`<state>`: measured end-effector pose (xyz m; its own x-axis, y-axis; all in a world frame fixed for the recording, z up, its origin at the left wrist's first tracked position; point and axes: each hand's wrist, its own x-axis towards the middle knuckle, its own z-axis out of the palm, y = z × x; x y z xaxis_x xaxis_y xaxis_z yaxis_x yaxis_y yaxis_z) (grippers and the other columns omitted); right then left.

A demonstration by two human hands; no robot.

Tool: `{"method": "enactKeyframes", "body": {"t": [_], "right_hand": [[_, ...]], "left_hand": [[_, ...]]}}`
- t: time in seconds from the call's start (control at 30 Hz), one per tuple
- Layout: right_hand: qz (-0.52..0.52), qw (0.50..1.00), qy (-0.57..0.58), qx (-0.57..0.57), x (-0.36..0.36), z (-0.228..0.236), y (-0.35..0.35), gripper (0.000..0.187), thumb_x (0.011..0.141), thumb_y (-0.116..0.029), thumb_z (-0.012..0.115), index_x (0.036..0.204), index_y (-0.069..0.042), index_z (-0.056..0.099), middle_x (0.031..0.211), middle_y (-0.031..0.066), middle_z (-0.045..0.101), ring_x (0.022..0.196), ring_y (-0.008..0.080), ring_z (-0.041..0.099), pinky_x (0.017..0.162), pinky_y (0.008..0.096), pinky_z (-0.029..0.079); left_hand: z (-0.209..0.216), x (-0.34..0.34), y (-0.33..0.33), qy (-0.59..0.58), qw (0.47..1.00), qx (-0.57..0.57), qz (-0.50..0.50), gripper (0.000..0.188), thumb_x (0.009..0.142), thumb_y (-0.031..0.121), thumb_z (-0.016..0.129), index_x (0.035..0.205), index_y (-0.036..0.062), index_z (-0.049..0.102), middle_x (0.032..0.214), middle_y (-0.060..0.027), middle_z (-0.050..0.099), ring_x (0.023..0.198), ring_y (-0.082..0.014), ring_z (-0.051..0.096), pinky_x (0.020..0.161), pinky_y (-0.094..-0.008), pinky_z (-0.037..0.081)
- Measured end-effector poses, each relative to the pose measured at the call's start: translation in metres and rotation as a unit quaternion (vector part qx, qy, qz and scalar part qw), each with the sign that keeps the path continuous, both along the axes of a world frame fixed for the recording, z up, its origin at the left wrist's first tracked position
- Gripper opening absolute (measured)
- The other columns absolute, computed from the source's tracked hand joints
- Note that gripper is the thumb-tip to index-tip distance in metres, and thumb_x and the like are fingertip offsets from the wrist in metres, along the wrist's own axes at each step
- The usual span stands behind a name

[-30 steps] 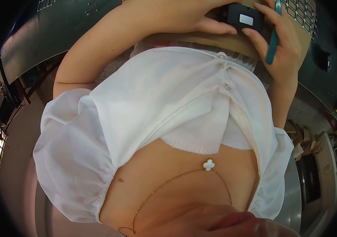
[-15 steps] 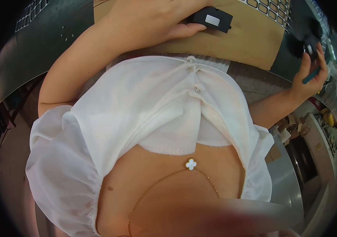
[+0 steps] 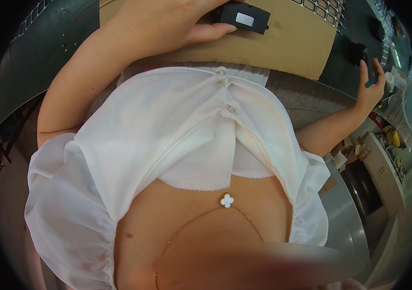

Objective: Testing electronic components using a stylus on a template grid at a factory workstation.

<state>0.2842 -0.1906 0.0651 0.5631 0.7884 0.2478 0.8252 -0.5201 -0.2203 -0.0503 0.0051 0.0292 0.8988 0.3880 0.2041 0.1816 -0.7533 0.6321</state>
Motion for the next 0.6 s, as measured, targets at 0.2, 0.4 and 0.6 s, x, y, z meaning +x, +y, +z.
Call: {"method": "enactKeyframes", "body": {"t": [0.2, 0.4, 0.6], "right_hand": [[0.063, 0.997, 0.036, -0.025, 0.013, -0.003, 0.007, 0.026, 0.073, -0.017, 0.066, 0.089, -0.006, 0.049, 0.098, 0.0069, 0.059, 0.086, 0.0209, 0.055, 0.078, 0.0278, 0.041], [0.114, 0.991, 0.046, -0.051, 0.047, 0.004, -0.019, 0.026, 0.073, -0.01, 0.064, 0.087, -0.006, 0.042, 0.097, 0.007, 0.058, 0.083, 0.0207, 0.054, 0.077, 0.0273, 0.041], [0.108, 0.992, 0.053, -0.028, 0.054, -0.015, -0.022, 0.026, 0.074, -0.007, 0.063, 0.089, -0.006, 0.042, 0.099, 0.0079, 0.057, 0.084, 0.0206, 0.054, 0.077, 0.0273, 0.041]], "left_hand": [[-0.015, 0.0, 0.008, -0.053, 0.994, 0.091, 0.002, 0.034, 0.061, 0.014, 0.066, 0.091, 0.0071, 0.051, 0.096, -0.0054, 0.052, 0.094, -0.021, 0.049, 0.099, -0.0464, 0.028], [-0.024, 0.004, 0.012, -0.1, 0.986, 0.132, -0.022, 0.033, 0.067, 0.019, 0.064, 0.094, 0.0055, 0.05, 0.096, -0.0082, 0.052, 0.092, -0.0224, 0.048, 0.097, -0.0451, 0.029], [-0.016, 0.004, 0.033, -0.161, 0.941, 0.298, -0.026, 0.033, 0.071, 0.023, 0.063, 0.095, 0.0048, 0.05, 0.092, -0.0091, 0.051, 0.087, -0.023, 0.048, 0.092, -0.0414, 0.032]]}}
